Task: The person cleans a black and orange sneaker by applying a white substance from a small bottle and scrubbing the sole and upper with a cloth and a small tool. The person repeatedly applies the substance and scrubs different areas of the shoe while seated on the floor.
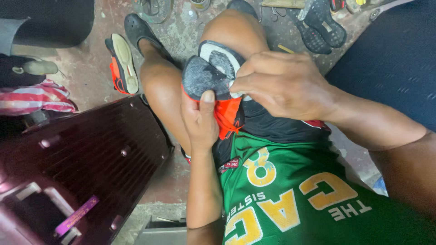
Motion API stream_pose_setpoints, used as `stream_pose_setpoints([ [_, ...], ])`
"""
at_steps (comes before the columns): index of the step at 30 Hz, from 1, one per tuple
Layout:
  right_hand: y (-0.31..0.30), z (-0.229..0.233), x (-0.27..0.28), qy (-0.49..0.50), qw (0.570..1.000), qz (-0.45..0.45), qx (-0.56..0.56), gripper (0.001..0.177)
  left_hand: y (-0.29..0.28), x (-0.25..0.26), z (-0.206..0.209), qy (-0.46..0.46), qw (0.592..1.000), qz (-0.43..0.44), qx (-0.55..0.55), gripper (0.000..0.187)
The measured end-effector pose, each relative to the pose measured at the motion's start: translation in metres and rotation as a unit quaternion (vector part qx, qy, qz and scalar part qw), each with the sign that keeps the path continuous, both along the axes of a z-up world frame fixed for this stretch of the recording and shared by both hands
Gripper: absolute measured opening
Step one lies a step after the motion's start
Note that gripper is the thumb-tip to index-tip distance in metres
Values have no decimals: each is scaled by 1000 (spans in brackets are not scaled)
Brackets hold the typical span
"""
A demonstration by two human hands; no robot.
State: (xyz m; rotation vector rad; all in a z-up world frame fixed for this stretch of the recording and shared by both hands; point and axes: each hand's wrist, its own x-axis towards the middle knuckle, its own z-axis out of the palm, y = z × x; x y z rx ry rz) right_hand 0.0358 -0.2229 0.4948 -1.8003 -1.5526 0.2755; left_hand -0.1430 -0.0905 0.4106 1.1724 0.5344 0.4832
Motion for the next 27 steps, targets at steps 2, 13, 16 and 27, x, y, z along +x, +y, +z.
stream_pose_setpoints([
  [2, -4, 5, 5, 25, 999, -6, 24, 20, 0, 0, -6, -47, 997, -5, -61, 59],
  [13, 29, 13, -11, -159, 978, 114, -67, 28, 5, -6, -25, -37, 999, 2, 11, 71],
  [16, 28, 13, -9, -183, 980, 80, -17, 29, 2, -11, -32, -11, 999, 0, 46, 70],
  [27, 18, 19, -4, -220, 966, 107, -79, 29, -3, -5, -25, -21, 999, 29, 17, 69],
])
